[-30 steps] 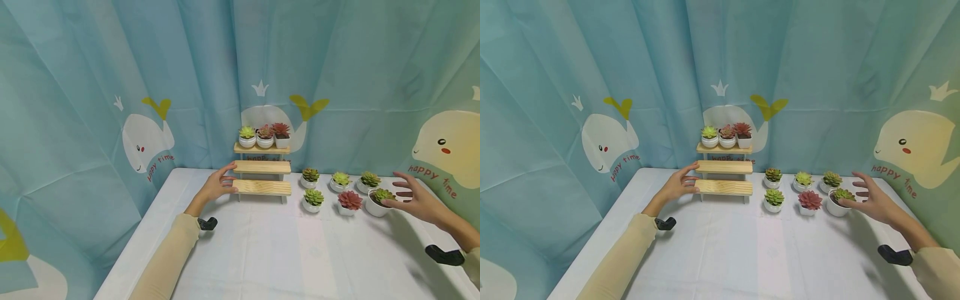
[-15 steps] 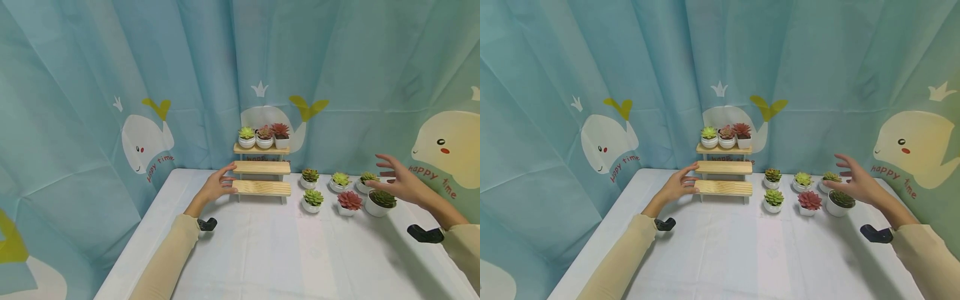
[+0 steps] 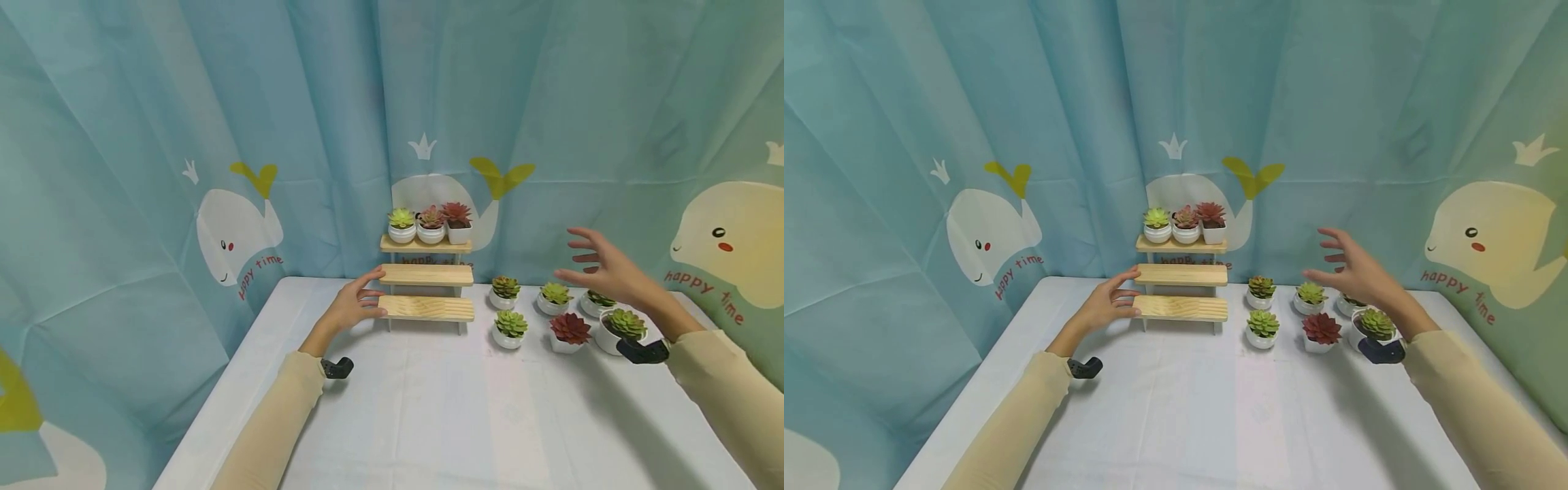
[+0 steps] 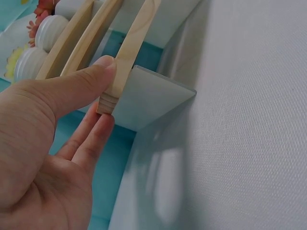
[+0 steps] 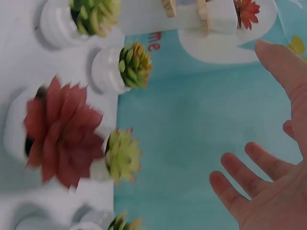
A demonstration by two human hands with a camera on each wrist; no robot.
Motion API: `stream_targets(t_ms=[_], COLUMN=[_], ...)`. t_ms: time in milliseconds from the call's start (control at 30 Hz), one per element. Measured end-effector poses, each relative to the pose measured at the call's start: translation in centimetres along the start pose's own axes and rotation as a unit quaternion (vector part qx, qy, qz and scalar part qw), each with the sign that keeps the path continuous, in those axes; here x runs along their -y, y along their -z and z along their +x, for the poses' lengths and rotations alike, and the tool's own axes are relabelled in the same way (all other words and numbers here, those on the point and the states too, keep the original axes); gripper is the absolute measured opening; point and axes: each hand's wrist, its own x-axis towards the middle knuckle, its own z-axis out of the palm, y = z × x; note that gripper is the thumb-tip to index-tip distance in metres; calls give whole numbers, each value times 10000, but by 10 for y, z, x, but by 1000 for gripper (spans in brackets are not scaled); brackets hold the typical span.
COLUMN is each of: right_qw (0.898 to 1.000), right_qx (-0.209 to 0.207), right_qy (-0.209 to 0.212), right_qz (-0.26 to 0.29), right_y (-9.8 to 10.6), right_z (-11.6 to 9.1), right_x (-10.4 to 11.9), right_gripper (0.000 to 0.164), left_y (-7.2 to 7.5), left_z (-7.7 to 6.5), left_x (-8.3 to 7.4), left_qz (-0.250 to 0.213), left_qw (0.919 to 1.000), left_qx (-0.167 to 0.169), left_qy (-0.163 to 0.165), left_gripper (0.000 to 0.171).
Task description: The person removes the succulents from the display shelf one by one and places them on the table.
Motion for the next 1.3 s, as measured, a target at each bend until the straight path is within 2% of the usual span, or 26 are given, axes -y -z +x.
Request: stream_targets(t_ms=[133,467,733,1067,1300], right_qw=[9999,9987,9979,9965,9941], right_qx=[-32,-15,44,21,-10], right_qy=[-18,234,218,431,297], right_qz=[149,453,614,712,1039], right_y=[-7,-29,-51,-70,-87], right_z=[14,45,66,90,107], right_x=[9,28,40,43,46], right_gripper=[94,89,91,90,88], left_y=[0,0,0,0,0], left_z=[0,-1,-2,-1,-1], left_x=[-1,-2,-2,-2,-1], left_qz=[5,14,-31,-89,-60], left_qw=[10000,10000,10000,9998,9999], left_qx=[7,-10,22,55,31], left_qy=[-16,-38,-34,-167,-148], left_gripper=[85,85,85,83,82])
